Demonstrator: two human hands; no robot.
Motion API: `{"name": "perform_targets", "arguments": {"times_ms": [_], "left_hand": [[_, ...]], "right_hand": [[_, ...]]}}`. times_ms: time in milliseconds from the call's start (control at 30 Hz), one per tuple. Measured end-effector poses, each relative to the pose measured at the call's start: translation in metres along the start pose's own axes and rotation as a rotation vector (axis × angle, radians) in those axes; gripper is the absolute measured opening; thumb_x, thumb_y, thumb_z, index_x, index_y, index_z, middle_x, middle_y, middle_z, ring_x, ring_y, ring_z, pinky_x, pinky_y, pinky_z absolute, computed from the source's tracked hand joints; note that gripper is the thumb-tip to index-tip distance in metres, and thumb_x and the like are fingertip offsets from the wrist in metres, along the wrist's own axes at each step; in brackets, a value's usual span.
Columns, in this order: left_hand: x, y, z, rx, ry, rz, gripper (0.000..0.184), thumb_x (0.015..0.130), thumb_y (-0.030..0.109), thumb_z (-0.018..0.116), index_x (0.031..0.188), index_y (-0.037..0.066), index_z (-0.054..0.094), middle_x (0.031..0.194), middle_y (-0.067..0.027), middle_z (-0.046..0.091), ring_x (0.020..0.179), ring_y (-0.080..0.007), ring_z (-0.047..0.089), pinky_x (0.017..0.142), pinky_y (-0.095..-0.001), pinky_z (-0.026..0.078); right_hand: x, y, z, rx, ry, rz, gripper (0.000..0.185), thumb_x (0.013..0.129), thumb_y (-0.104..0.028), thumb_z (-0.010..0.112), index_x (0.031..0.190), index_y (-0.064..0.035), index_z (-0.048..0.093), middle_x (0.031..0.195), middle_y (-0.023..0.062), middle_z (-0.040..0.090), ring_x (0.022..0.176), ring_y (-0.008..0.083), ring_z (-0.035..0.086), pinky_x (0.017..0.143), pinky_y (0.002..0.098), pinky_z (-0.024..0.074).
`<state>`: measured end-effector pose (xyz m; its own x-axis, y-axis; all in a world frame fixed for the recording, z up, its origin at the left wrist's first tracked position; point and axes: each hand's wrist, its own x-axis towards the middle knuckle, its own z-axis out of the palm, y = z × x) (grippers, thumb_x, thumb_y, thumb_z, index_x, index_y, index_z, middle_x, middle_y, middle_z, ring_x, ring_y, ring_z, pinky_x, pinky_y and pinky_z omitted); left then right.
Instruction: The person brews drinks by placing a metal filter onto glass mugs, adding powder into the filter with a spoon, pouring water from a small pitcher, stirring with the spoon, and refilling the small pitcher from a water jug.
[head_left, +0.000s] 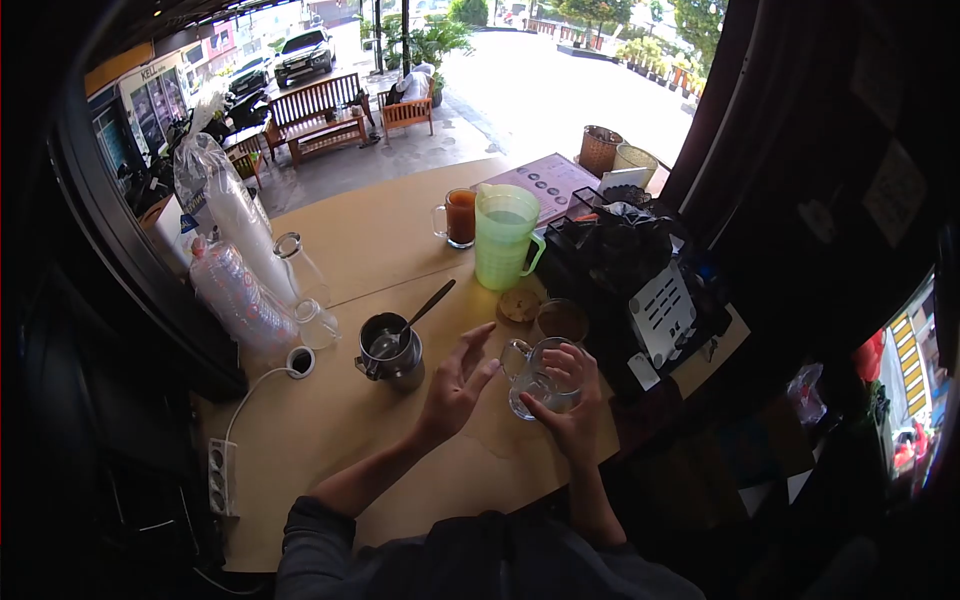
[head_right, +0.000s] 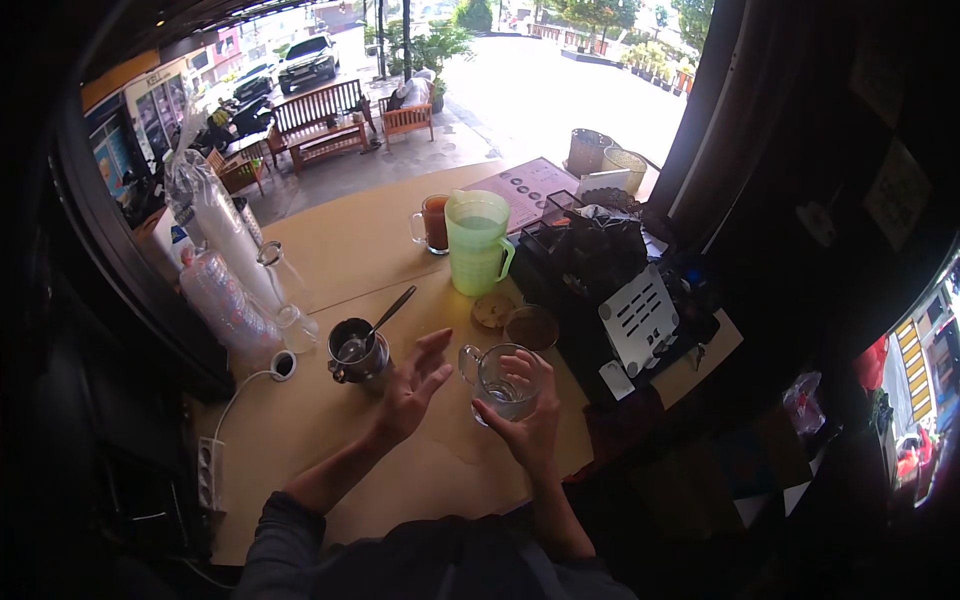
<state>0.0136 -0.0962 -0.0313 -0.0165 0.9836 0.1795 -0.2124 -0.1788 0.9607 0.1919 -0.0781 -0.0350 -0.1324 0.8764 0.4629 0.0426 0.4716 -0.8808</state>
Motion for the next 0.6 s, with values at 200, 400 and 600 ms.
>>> {"name": "perform_targets", "arguments": {"times_ms": [200, 400, 600], "left_hand": [[-0.011, 0.034, -0.026, 0.247, 0.236, 0.392, 0.019, 0.092, 0.002, 0.053, 0.108, -0.004, 0.061, 0.122, -0.0179, 0.06, 0.123, -0.0249, 0.052, 0.107, -0.0367, 0.038], [-0.004, 0.058, -0.078, 0.692, 0.524, 0.574, 0.019, 0.087, 0.011, 0.062, 0.102, 0.001, 0.065, 0.115, -0.0158, 0.064, 0.119, -0.029, 0.054, 0.102, -0.0418, 0.039], [-0.009, 0.049, -0.142, 0.814, 0.183, 0.153, 0.1, 0.062, 0.041, 0.087, 0.14, 0.004, 0.037, 0.141, -0.0151, 0.045, 0.133, -0.0299, 0.041, 0.11, -0.0423, 0.033]], "right_hand": [[-0.011, 0.036, 0.016, 0.006, -0.028, 0.071, 0.078, 0.065, -0.014, 0.085, 0.128, -0.001, 0.042, 0.118, 0.0147, 0.057, 0.114, 0.0227, 0.056, 0.099, 0.0385, 0.0454], [-0.015, 0.053, 0.026, 0.018, -0.059, 0.096, 0.077, 0.064, -0.011, 0.084, 0.128, -0.0016, 0.042, 0.12, 0.0154, 0.056, 0.117, 0.0245, 0.054, 0.1, 0.0377, 0.0442], [-0.014, 0.056, 0.027, -0.02, -0.062, 0.093, 0.077, 0.064, -0.01, 0.084, 0.128, -0.0018, 0.042, 0.12, 0.0156, 0.056, 0.117, 0.0251, 0.054, 0.101, 0.0361, 0.0438]]}}
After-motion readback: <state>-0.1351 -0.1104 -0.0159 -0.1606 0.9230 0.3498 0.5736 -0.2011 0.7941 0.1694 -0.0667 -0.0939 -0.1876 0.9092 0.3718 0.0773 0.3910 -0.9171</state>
